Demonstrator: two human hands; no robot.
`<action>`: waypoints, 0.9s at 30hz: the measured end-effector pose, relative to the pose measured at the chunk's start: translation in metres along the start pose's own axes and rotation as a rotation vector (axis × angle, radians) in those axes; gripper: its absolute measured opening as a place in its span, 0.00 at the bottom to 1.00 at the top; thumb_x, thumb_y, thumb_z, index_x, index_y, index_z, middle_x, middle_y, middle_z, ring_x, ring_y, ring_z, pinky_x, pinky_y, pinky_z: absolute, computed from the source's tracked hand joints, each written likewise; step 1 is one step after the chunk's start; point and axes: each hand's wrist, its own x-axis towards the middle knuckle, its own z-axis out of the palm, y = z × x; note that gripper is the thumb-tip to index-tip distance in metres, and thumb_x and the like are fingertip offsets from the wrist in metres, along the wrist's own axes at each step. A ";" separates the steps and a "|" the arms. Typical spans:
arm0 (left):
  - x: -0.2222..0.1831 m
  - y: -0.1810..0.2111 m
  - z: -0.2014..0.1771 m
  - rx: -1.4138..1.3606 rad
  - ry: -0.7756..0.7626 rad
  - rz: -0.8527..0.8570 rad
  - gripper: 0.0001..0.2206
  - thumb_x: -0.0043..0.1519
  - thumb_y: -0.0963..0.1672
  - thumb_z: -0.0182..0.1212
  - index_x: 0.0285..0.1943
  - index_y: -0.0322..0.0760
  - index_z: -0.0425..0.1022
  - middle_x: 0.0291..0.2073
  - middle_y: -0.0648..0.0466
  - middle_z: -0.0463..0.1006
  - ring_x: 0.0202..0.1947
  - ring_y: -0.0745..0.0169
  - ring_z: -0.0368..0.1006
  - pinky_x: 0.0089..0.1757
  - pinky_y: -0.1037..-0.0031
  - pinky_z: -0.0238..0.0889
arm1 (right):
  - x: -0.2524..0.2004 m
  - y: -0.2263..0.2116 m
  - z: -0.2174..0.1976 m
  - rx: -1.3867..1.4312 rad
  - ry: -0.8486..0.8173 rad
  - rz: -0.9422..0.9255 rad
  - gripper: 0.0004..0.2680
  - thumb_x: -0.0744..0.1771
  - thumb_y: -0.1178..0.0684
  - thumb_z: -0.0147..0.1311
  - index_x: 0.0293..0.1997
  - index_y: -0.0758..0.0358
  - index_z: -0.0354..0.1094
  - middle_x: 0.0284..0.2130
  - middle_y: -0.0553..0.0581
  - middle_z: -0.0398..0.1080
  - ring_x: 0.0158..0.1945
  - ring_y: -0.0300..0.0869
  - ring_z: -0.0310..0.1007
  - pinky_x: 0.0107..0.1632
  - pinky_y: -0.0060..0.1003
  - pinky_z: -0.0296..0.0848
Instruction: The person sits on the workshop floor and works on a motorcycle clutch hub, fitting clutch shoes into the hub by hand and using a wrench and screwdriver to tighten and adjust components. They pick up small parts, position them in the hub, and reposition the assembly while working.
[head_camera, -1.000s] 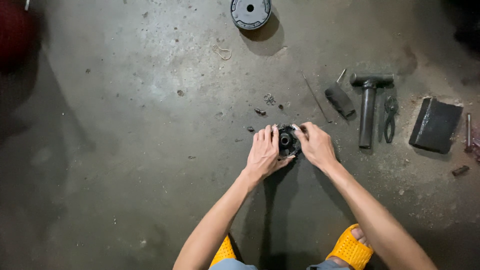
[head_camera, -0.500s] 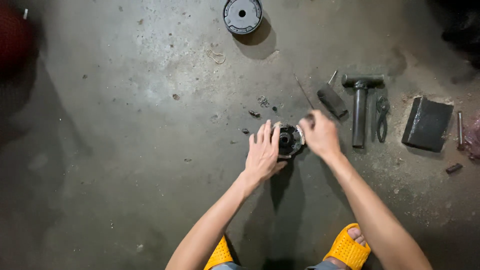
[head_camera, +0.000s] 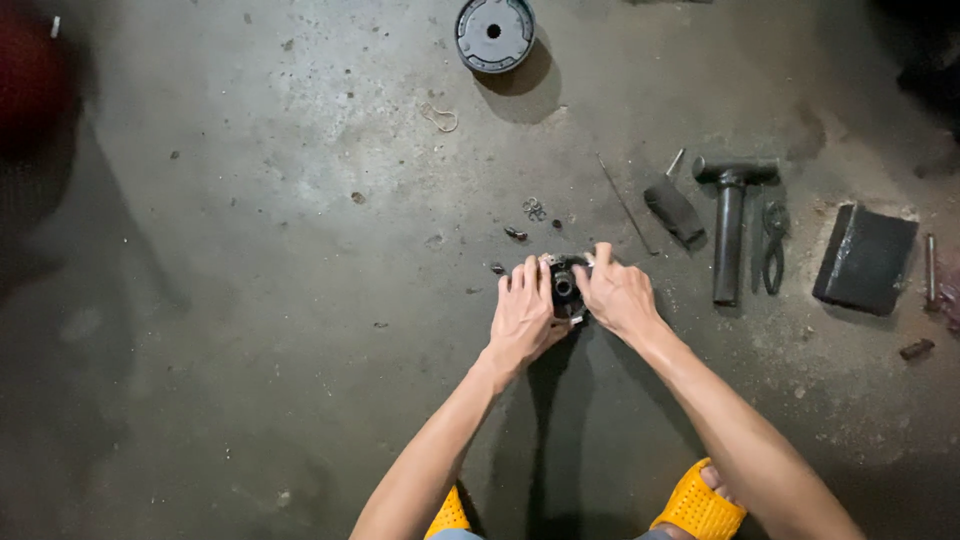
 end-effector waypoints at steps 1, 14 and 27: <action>-0.001 0.002 -0.003 -0.003 -0.010 0.001 0.50 0.47 0.60 0.72 0.70 0.22 0.60 0.64 0.34 0.60 0.61 0.41 0.62 0.56 0.51 0.59 | -0.003 0.002 -0.004 0.003 -0.008 0.006 0.16 0.71 0.37 0.37 0.53 0.60 0.51 0.27 0.70 0.76 0.33 0.67 0.80 0.40 0.62 0.76; -0.003 0.003 -0.018 0.039 0.000 0.006 0.49 0.47 0.61 0.71 0.69 0.21 0.61 0.64 0.33 0.60 0.61 0.41 0.61 0.56 0.54 0.57 | 0.084 -0.012 -0.027 0.103 0.132 -0.225 0.10 0.66 0.51 0.59 0.50 0.62 0.73 0.38 0.61 0.74 0.46 0.55 0.78 0.47 0.47 0.78; -0.007 0.007 -0.013 0.086 0.058 -0.006 0.50 0.46 0.62 0.70 0.68 0.22 0.63 0.63 0.35 0.63 0.59 0.42 0.64 0.54 0.55 0.61 | 0.006 0.015 -0.015 0.110 0.355 -0.331 0.09 0.60 0.50 0.64 0.42 0.46 0.74 0.46 0.42 0.73 0.56 0.44 0.70 0.52 0.43 0.70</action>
